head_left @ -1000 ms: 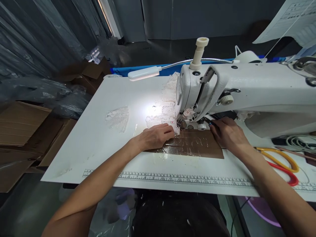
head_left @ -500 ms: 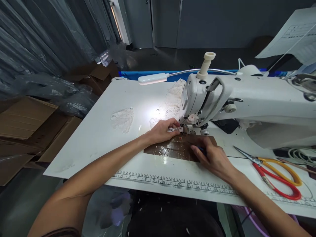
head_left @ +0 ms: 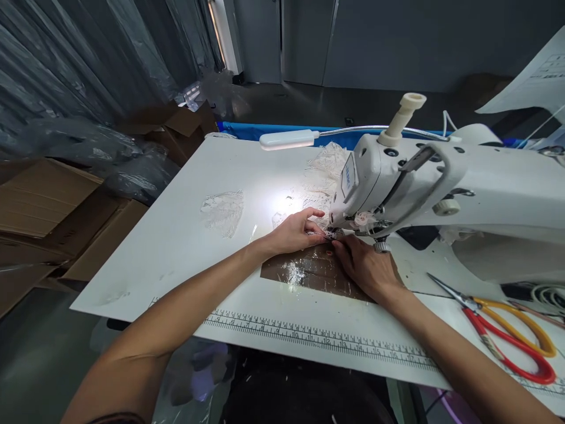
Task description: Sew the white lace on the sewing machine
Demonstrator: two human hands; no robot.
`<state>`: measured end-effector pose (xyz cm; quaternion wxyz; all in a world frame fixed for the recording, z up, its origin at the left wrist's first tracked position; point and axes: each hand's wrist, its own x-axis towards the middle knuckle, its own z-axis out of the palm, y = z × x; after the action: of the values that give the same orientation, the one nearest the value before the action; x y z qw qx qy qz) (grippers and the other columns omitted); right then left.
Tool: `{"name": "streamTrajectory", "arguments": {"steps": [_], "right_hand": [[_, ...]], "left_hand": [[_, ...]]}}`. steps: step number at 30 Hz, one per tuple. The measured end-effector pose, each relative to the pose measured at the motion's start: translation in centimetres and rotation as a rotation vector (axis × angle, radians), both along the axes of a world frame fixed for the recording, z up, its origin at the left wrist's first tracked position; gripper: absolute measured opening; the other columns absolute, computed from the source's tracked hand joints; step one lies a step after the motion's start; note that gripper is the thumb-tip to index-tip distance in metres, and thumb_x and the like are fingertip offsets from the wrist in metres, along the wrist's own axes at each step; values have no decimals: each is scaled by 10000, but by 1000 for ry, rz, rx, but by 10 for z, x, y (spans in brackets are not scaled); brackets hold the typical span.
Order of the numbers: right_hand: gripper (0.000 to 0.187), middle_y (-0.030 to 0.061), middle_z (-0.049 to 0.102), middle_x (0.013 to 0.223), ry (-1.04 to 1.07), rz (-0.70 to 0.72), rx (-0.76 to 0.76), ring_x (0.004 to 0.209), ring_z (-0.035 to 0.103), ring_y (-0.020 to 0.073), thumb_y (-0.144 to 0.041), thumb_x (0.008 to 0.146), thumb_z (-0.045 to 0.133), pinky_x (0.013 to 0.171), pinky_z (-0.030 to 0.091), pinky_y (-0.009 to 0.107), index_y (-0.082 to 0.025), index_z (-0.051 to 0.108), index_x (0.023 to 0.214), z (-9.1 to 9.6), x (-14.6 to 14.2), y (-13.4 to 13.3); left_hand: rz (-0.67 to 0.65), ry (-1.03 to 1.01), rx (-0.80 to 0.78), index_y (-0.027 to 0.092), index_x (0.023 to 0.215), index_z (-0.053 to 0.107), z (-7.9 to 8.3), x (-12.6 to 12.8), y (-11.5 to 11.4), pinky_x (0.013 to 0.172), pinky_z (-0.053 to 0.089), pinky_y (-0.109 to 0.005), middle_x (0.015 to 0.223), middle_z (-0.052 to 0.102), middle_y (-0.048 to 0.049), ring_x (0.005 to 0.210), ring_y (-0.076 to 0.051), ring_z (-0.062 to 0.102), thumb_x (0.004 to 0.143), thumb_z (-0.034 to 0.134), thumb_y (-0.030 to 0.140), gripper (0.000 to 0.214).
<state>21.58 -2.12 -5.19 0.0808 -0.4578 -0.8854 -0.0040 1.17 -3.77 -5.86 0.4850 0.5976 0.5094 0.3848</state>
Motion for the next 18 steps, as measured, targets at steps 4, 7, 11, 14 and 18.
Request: {"name": "streamTrajectory", "arguments": {"steps": [4,7,11,14,18], "right_hand": [[359,81,684,809,8,41,30,710,638,232,-435,994,324,505,222,278,-190,587,1013,1,-5,3],[382,103,676,876,22,71,75,767,634,245,-435,999,295,519,232,282,-183,577,1048,-3,-6,6],[403,100,661,822,25,73,101,727,618,232,-412,1007,261,539,249,292,-171,583,1025,-6,-7,6],[406,98,654,807,17,61,118,711,606,225,-401,1008,258,540,242,293,-171,592,994,-6,-8,4],[414,109,663,858,34,92,147,728,596,227,-425,1001,270,532,227,292,-174,599,973,-5,-10,3]], "left_hand": [[1,-6,-27,165,1274,447,2,0,-1,747,502,-288,867,700,-38,812,-147,660,790,651,180,526],[-5,-19,-49,157,1290,438,5,1,-2,752,495,-294,868,693,-42,822,-156,654,791,654,204,546],[13,-20,-62,151,1291,431,7,2,-3,752,479,-301,833,678,-31,795,-150,637,786,684,253,574],[22,-27,-64,157,1277,428,7,3,-3,762,475,-303,830,672,-25,791,-144,630,785,689,245,563],[21,-20,-72,173,1281,416,6,3,-3,795,477,-317,873,680,-36,816,-146,642,808,645,172,525]]}}
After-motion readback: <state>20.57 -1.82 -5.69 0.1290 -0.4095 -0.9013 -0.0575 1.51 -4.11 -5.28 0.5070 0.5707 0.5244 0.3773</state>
